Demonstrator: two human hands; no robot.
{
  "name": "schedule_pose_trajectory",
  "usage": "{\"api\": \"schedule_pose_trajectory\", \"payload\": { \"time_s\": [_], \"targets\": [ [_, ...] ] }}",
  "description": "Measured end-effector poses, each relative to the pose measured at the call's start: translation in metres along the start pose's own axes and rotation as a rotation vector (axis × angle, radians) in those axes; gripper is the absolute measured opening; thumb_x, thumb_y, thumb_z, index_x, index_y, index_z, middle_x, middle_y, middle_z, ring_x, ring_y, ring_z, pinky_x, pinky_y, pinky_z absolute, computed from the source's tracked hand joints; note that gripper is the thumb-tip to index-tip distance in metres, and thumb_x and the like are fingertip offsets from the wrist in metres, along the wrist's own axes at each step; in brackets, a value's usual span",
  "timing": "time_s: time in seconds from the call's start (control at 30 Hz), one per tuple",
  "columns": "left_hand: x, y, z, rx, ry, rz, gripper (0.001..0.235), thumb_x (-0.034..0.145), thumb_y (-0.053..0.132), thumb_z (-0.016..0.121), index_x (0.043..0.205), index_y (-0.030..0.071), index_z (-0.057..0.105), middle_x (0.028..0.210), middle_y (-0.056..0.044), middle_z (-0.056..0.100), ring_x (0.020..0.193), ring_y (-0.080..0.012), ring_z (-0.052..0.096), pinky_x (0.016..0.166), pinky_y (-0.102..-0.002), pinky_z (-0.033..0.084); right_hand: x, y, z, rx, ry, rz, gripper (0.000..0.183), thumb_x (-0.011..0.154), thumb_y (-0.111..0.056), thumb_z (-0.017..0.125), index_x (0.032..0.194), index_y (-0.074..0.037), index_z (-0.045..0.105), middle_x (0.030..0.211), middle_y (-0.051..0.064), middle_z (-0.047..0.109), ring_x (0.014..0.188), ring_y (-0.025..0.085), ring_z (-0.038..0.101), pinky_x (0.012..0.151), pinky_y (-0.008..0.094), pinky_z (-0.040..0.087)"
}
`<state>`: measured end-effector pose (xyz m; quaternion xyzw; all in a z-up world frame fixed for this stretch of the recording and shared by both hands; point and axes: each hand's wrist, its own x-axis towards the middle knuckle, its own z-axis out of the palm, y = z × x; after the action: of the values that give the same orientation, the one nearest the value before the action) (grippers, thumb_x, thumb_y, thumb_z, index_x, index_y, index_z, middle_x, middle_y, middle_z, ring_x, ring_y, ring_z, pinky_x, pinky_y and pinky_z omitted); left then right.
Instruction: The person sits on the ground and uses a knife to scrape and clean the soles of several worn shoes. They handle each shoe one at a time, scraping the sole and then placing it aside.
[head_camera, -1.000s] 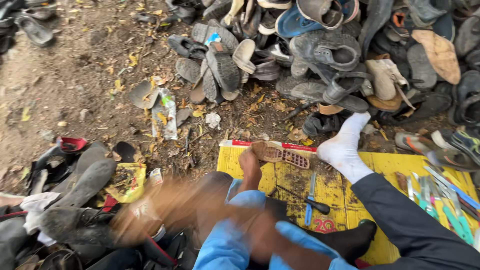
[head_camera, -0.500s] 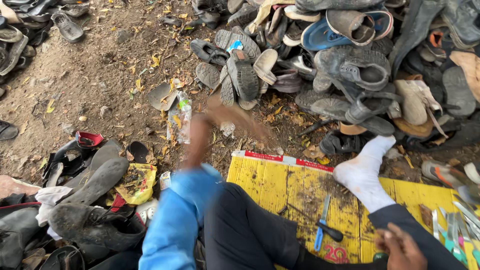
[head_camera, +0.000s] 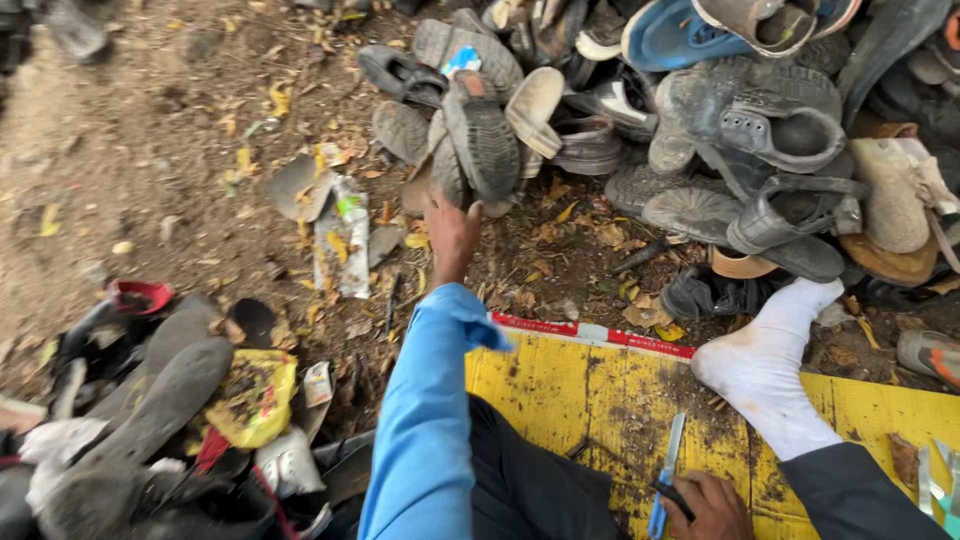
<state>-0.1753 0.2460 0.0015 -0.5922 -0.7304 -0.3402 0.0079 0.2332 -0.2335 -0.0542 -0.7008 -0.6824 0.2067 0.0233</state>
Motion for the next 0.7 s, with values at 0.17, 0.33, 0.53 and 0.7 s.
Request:
{"api": "schedule_pose_trajectory", "payload": {
  "time_s": [0.17, 0.33, 0.53, 0.7],
  "targets": [
    [0.028, 0.006, 0.019, -0.067, -0.203, -0.170, 0.064, 0.089, 0.031, 0.077, 0.132, -0.005, 0.050, 0.128, -0.033, 0.061, 0.114, -0.0504, 0.061, 0.096, -0.053, 0.050, 0.001, -0.003, 0.000, 0.048, -0.001, 0.067, 0.037, 0.080, -0.038, 0.076, 0.110, -0.016, 0.077, 0.106, 0.010, 0.065, 0.108, 0.028, 0.065, 0.099, 0.044, 0.051],
    [-0.028, 0.004, -0.004, -0.291, -0.190, -0.376, 0.041, 0.095, 0.031, 0.070, 0.102, -0.009, 0.065, 0.096, -0.027, 0.070, 0.087, -0.0400, 0.068, 0.083, -0.052, 0.053, 0.014, -0.024, -0.030, 0.036, -0.177, 0.149, 0.038, 0.091, -0.039, 0.069, 0.122, -0.018, 0.073, 0.108, 0.008, 0.063, 0.105, 0.025, 0.063, 0.100, 0.040, 0.050],
    [-0.146, 0.017, -0.107, -0.927, -0.405, -0.505, 0.037, 0.095, 0.020, 0.059, 0.090, -0.015, 0.068, 0.078, -0.018, 0.067, 0.064, -0.0238, 0.059, 0.054, -0.040, 0.049, 0.004, -0.044, -0.048, 0.090, 0.078, 0.044, 0.038, 0.085, -0.032, 0.072, 0.113, -0.007, 0.072, 0.107, 0.013, 0.064, 0.106, 0.035, 0.060, 0.095, 0.048, 0.048],
    [-0.244, 0.076, -0.141, -1.451, -0.719, -1.035, 0.028, 0.088, 0.009, 0.053, 0.109, -0.009, 0.061, 0.098, -0.017, 0.069, 0.081, -0.0289, 0.073, 0.077, -0.047, 0.065, -0.010, -0.048, -0.066, 0.089, 0.207, 0.102, 0.029, 0.086, -0.030, 0.069, 0.097, -0.003, 0.069, 0.101, 0.016, 0.067, 0.105, 0.039, 0.061, 0.093, 0.048, 0.049]
  ]
}}
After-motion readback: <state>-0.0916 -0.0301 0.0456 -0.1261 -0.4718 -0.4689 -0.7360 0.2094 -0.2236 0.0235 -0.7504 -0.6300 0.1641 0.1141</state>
